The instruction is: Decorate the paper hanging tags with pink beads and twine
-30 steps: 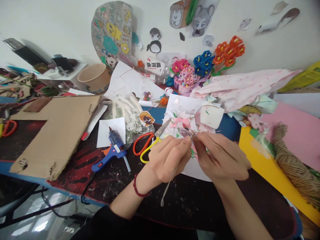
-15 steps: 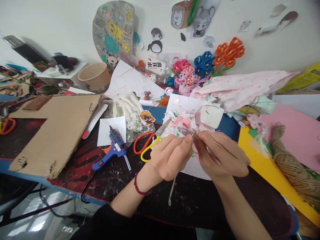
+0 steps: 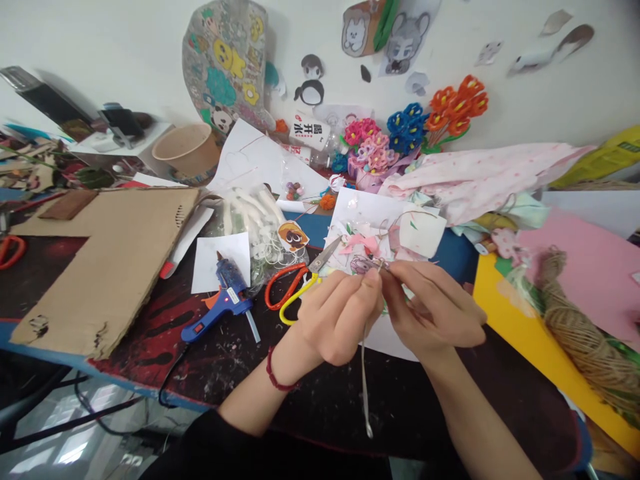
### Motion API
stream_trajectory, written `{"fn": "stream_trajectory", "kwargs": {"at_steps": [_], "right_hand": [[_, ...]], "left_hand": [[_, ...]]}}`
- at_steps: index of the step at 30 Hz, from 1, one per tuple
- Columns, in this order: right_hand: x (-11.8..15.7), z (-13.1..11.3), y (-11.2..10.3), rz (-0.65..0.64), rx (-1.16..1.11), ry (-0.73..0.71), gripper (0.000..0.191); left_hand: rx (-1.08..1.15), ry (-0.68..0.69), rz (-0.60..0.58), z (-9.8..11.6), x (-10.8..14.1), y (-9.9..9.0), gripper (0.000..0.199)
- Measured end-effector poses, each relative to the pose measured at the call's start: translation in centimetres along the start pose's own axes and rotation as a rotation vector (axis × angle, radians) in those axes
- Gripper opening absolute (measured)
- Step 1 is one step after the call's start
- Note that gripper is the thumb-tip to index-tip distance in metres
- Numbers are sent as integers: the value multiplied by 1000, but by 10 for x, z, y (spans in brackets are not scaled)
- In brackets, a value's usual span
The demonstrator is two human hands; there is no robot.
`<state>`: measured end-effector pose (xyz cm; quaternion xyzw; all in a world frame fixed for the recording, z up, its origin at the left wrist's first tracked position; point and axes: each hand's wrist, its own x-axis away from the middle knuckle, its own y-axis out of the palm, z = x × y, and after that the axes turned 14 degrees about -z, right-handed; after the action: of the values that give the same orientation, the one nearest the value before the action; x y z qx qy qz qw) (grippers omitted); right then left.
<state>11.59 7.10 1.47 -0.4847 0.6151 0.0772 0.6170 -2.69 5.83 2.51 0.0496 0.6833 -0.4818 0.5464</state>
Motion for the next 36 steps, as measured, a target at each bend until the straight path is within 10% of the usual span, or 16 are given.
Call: {"fn": "stream_trajectory", "kwargs": {"at_steps": [36], "right_hand": [[-4,-4,-8,6,-192,93,28]], "left_hand": [[55,39,27,2,7,-4,25]]}}
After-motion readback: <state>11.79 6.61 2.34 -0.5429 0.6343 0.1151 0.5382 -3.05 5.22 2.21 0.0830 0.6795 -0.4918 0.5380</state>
